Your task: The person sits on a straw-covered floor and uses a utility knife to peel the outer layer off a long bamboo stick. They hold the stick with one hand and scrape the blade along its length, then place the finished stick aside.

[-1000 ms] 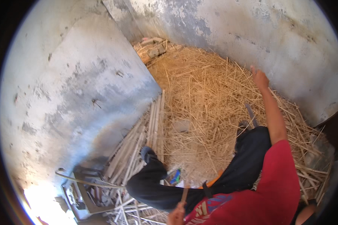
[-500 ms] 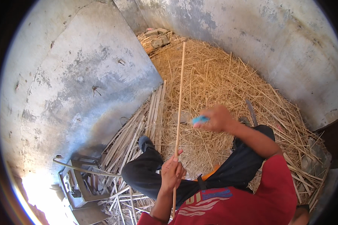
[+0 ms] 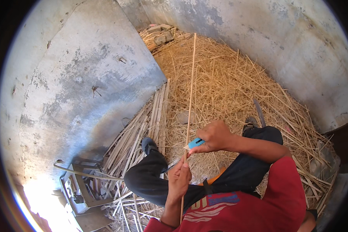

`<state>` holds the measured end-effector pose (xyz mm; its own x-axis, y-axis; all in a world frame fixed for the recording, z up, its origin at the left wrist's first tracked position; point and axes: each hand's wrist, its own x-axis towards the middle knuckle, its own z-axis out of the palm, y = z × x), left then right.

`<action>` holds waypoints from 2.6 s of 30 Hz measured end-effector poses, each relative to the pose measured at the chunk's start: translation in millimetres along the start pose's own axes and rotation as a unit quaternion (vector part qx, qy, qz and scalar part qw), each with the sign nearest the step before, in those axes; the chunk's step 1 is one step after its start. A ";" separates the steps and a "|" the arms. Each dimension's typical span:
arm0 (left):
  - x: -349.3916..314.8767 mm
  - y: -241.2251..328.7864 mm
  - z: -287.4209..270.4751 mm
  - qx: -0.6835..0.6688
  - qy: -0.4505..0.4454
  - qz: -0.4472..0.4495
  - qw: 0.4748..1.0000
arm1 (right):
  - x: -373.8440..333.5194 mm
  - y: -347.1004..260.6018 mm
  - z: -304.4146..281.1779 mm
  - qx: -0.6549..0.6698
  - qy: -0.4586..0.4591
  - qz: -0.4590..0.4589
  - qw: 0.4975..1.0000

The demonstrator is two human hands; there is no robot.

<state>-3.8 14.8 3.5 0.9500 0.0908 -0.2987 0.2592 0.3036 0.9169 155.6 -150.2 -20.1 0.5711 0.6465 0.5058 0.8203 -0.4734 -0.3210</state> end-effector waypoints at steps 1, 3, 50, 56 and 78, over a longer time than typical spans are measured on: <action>-0.7 0.6 0.6 0.021 -0.003 0.003 1.000 | 0.3 6.3 0.6 -0.013 0.009 0.007 1.000; -2.1 0.7 1.7 0.062 -0.011 0.009 0.998 | 2.6 18.8 2.5 -0.019 0.026 0.032 0.999; -109.7 -28.0 -11.2 0.143 -0.131 -0.155 0.969 | -11.4 274.2 -67.5 -0.387 0.222 0.170 0.879; -103.0 -25.5 -44.5 0.096 -0.075 -0.062 0.991 | -92.8 331.5 -95.1 -0.298 0.261 0.433 0.809; -6.9 -9.3 4.0 -0.123 -0.055 -0.052 0.990 | -6.5 6.8 -6.2 -0.008 -0.003 -0.022 1.000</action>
<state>-12.0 7.5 -2.0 0.9371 -0.0533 -0.3450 0.3198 0.5280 0.7868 157.3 -161.4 -20.6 0.5349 0.6700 0.5148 0.8438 -0.4542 -0.2857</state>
